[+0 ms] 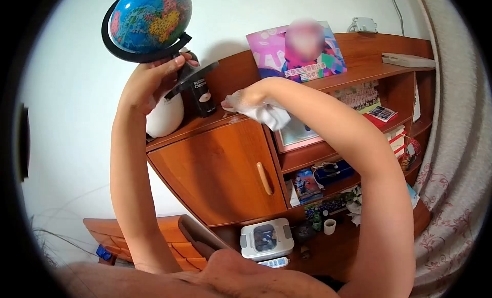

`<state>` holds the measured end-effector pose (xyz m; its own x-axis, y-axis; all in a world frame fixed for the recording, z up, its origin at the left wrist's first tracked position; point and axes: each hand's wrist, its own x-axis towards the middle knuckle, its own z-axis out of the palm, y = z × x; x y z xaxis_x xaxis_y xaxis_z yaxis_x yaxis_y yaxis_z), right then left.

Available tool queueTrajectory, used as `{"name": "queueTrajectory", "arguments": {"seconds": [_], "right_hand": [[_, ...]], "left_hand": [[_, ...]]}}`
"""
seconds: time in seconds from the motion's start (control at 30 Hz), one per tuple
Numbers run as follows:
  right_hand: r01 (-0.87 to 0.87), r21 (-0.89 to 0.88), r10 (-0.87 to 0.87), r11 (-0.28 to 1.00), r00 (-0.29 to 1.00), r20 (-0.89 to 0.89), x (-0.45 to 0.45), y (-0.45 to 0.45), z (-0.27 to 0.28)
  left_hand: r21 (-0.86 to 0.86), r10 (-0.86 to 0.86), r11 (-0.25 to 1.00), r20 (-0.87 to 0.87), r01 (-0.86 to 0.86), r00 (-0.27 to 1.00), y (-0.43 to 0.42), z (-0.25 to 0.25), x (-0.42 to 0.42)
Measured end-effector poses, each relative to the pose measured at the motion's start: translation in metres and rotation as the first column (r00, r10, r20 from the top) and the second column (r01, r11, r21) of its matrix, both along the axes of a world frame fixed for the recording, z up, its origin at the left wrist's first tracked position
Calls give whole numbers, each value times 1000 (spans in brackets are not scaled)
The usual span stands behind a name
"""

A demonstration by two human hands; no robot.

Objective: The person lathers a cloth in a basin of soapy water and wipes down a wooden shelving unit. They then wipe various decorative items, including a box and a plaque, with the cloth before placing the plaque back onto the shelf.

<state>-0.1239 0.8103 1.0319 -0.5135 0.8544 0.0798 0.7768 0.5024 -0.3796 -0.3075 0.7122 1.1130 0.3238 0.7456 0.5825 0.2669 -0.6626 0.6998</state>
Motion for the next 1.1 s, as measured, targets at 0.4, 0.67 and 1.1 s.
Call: {"name": "queueTrajectory", "arguments": {"seconds": [0.4, 0.67, 1.1], "right_hand": [[-174, 7, 173, 985, 975, -136, 11, -53, 3], [-492, 622, 482, 610, 853, 202, -19, -39, -29], [-136, 899, 100, 417, 990, 104, 161, -59, -61]], "left_hand": [[16, -34, 999, -59, 35, 998, -11, -13, -27], [32, -62, 998, -16, 62, 998, -3, -10, -22], [-27, -93, 995, 52, 94, 994, 22, -24, 11]]}}
